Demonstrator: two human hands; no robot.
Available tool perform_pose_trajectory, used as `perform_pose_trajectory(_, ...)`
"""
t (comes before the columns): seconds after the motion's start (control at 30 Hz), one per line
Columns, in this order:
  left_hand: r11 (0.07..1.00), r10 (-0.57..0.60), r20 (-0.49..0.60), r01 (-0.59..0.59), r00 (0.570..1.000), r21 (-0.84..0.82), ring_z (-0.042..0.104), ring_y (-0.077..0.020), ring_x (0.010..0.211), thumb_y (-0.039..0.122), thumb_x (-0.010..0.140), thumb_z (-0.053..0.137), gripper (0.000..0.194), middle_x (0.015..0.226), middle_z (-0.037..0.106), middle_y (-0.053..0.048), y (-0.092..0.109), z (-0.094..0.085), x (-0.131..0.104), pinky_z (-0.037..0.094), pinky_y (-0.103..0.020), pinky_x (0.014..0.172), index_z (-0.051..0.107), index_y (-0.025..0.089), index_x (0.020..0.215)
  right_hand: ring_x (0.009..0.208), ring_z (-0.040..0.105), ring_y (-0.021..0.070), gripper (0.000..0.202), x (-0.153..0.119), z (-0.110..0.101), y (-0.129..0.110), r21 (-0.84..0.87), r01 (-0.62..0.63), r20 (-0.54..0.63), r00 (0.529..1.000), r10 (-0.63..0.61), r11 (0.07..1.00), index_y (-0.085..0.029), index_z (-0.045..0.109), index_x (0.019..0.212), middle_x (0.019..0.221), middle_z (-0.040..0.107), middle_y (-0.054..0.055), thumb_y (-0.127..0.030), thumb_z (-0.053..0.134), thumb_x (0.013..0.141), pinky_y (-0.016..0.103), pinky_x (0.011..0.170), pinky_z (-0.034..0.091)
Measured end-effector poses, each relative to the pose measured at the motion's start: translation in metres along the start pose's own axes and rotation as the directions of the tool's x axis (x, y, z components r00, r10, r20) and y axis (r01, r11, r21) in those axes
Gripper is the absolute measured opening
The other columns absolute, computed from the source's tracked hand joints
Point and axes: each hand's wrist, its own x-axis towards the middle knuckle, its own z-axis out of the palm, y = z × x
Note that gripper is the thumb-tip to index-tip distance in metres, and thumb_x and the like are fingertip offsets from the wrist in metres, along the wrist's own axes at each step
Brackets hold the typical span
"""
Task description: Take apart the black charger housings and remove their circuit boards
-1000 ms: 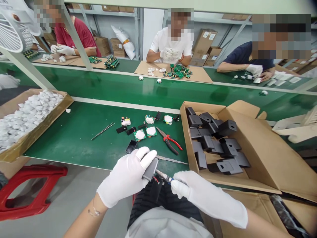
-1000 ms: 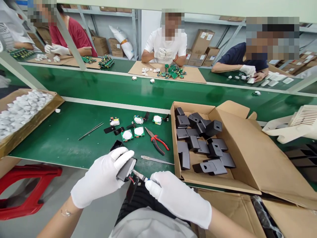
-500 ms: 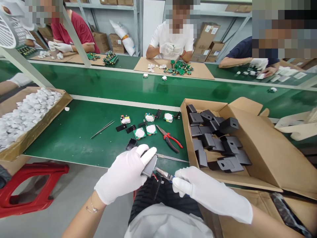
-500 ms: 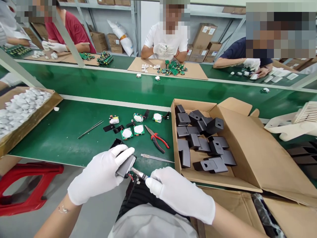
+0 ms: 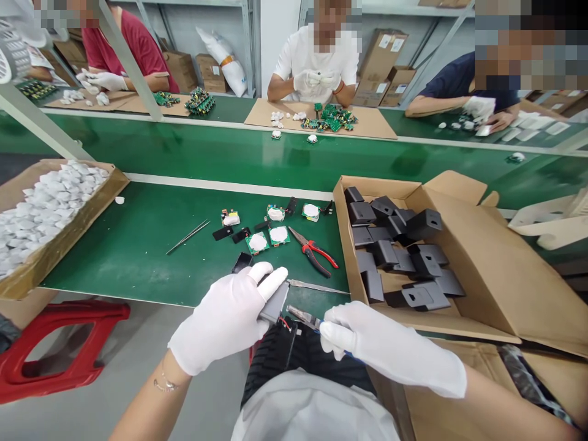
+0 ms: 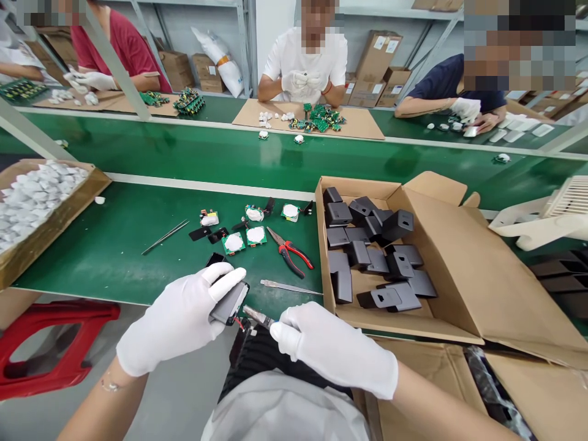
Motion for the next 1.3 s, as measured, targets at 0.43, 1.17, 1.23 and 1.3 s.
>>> perform_pose_trajectory(0.43,0.997,0.034,0.048,-0.037,0.998,0.060,0.055,-0.0204,0.070,0.011,0.077,0.047,0.045,0.105,0.056,-0.001,0.006,-0.003,-0.001,0.046,-0.035,0.053,0.045,0.026,0.119,0.063,0.054,0.0133,0.041,0.001,0.002,-0.004,-0.020,-0.045,-0.012,0.999,0.045,0.999,-0.014,0.061,0.071,0.072,0.067,0.004,-0.038,0.039,0.096,0.027,0.058,0.034)
perform_pose_trajectory(1.17,0.988,-0.049,-0.002,0.048,0.999,0.149,0.064,-0.0218,0.080,0.013,0.077,0.048,0.060,0.125,0.056,-0.006,-0.006,0.017,0.004,0.053,-0.035,0.063,0.041,0.020,0.136,0.081,0.060,0.0201,0.019,0.012,-0.002,0.009,-0.342,0.089,-0.136,0.980,-0.143,0.935,-0.018,0.059,0.095,0.095,0.067,0.007,-0.034,0.049,0.094,0.028,0.067,0.037)
perform_pose_trajectory(1.23,0.990,-0.044,-0.008,0.045,0.999,0.134,0.064,-0.0214,0.080,0.012,0.077,0.049,0.060,0.126,0.056,-0.006,-0.006,0.018,0.004,0.053,-0.035,0.064,0.039,0.020,0.136,0.074,0.060,0.0193,0.023,0.009,-0.001,0.010,-0.317,0.057,-0.164,0.980,-0.114,0.947,-0.018,0.058,0.097,0.090,0.067,0.006,-0.039,0.049,0.094,0.028,0.062,0.036)
perform_pose_trajectory(1.3,0.994,-0.021,-0.010,0.022,1.000,0.106,0.063,-0.0218,0.083,0.012,0.075,0.051,0.061,0.126,0.056,-0.007,-0.005,0.019,0.003,0.053,-0.035,0.067,0.039,0.022,0.135,0.076,0.062,0.0204,0.028,0.007,-0.002,0.009,-0.275,0.034,-0.200,0.975,-0.092,0.961,-0.018,0.057,0.107,0.094,0.068,0.007,-0.042,0.051,0.093,0.028,0.063,0.038)
